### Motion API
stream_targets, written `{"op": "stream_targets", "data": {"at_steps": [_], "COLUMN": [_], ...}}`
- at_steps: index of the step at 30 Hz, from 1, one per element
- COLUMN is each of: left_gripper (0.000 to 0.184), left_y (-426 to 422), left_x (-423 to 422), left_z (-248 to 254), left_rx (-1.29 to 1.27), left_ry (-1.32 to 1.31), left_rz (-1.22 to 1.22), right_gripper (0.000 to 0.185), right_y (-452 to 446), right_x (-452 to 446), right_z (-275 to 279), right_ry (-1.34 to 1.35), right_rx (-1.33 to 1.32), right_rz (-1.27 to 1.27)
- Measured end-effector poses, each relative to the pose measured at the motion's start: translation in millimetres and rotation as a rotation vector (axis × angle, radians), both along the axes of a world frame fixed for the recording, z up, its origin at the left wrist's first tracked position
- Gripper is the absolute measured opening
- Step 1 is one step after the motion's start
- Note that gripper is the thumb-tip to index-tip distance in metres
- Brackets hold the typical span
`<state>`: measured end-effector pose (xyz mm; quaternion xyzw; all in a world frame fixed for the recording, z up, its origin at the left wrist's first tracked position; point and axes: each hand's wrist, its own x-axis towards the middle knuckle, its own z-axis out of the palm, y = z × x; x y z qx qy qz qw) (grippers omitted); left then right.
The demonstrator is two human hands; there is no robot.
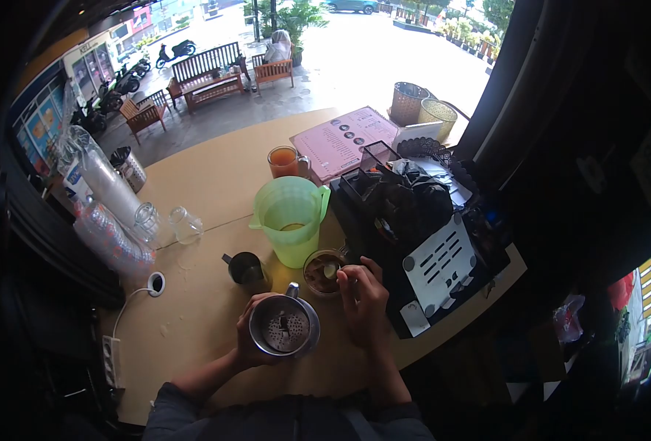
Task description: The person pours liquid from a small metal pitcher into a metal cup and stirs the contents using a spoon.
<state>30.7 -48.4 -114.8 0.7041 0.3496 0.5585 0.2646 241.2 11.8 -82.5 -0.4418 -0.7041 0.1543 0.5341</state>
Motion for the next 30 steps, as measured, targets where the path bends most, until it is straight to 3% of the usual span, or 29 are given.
{"op": "stream_targets", "data": {"at_steps": [16, 30], "left_gripper": [0.084, 0.083], "left_y": [-1.0, -1.1], "left_x": [1.8, 1.3], "left_z": [-0.2, -0.9], "left_rx": [0.023, 0.039], "left_ry": [0.0, 0.014], "left_rz": [0.015, 0.016], "right_gripper": [0.012, 0.032], "right_y": [-0.7, -0.5], "right_x": [-7.1, 4.7], "right_z": [-1.6, -0.7], "right_ry": [0.043, 0.276], "right_rx": [-0.059, -0.048], "right_rz": [0.029, -0.02]}}
